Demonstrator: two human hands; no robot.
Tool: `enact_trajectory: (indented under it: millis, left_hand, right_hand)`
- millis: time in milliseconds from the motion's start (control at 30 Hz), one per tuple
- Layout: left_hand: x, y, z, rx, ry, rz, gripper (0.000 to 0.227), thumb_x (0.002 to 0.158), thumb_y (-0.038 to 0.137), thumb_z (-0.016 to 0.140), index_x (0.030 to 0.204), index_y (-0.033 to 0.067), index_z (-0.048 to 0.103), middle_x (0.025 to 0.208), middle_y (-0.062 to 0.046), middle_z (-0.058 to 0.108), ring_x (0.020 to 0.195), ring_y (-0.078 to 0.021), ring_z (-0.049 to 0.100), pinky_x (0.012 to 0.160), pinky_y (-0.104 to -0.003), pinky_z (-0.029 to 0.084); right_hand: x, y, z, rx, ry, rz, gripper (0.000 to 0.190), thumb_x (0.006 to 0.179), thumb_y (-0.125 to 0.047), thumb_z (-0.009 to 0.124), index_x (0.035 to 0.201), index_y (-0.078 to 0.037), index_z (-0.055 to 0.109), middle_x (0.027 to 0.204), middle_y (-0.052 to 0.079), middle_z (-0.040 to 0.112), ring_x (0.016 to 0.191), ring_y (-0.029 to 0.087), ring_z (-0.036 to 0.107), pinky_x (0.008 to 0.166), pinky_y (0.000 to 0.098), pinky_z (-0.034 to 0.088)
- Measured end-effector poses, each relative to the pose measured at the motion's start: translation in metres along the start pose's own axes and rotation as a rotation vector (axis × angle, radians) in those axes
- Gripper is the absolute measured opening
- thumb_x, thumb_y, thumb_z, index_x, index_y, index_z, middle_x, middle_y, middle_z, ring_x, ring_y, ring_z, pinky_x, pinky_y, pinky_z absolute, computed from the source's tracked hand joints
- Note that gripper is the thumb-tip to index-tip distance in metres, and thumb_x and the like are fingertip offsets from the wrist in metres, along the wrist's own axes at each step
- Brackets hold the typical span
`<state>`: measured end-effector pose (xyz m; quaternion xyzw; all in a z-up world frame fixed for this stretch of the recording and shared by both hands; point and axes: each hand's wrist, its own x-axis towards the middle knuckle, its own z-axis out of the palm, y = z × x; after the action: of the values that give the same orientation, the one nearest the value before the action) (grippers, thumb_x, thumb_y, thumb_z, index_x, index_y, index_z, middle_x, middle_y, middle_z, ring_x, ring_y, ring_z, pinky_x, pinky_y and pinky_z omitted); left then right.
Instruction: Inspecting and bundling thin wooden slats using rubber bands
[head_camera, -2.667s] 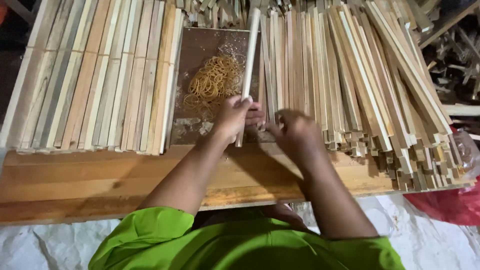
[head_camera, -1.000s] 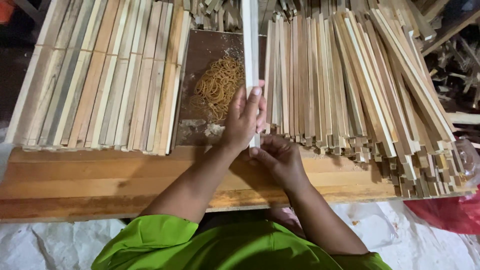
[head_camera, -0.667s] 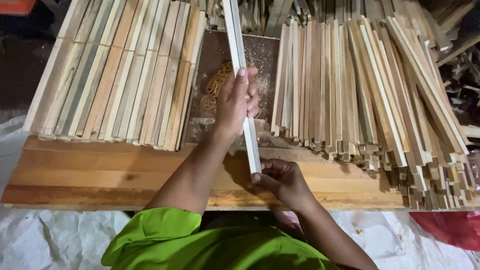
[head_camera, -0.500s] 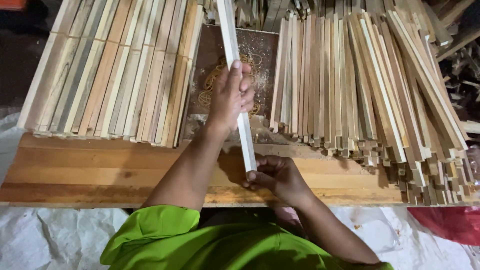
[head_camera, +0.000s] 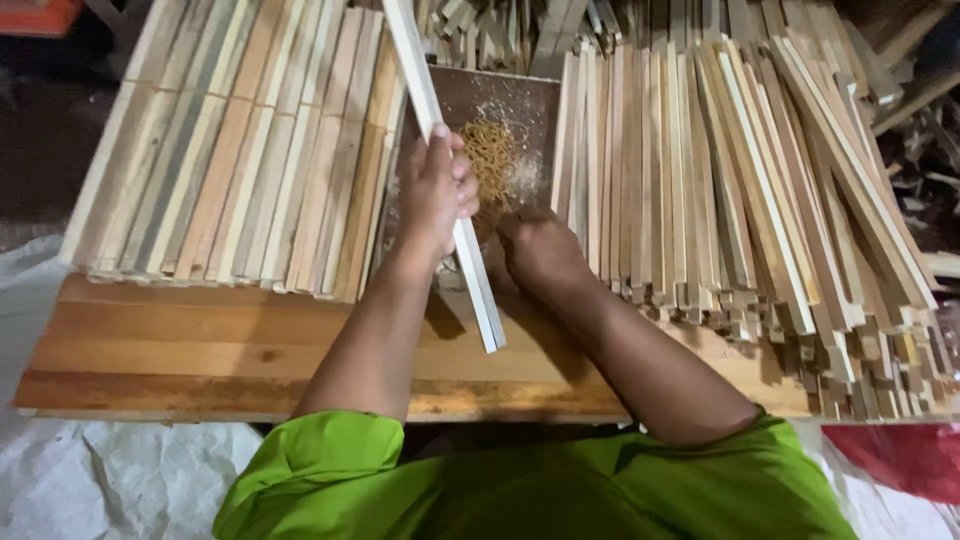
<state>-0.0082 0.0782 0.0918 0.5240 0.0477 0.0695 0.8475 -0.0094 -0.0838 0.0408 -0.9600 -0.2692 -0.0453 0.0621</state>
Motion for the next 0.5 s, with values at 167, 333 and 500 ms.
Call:
enact_trajectory:
  millis: [167,333,500]
  left_hand:
    - [0.0,-0.006,0.002,0.04,-0.03,-0.025,0.038,0.108,0.04,0.048,0.112,0.0027,0.053,0.07,0.007,0.041,0.046,-0.0015,0.042,0.034,-0.017,0.035]
    - [-0.006,-0.02,0.006,0.045,-0.174,-0.101,0.049,0.095,0.031,0.076,0.119,-0.0066,0.056,0.059,0.006,0.044,0.039,0.0004,0.044,0.032,-0.015,0.037]
    - [-0.013,-0.02,0.013,0.021,-0.21,-0.143,0.029,0.096,0.013,0.069,0.119,-0.0027,0.059,0.056,0.004,0.043,0.037,-0.0008,0.044,0.029,-0.017,0.035]
  right_hand:
    - [0.008,0.005,-0.028,0.262,0.075,0.137,0.03,0.095,-0.032,0.066,0.103,-0.005,0.079,0.091,0.023,0.076,0.085,0.042,0.074,0.073,0.0524,0.061]
    - [0.012,0.033,-0.021,0.781,0.495,0.052,0.005,0.092,-0.003,0.079,0.091,-0.003,0.075,0.097,0.014,0.074,0.088,0.03,0.073,0.07,0.0336,0.062]
    - [0.01,0.02,-0.034,1.321,0.402,0.289,0.008,0.099,-0.005,0.067,0.094,-0.001,0.071,0.063,0.004,0.057,0.049,0.01,0.05,0.041,0.0219,0.041]
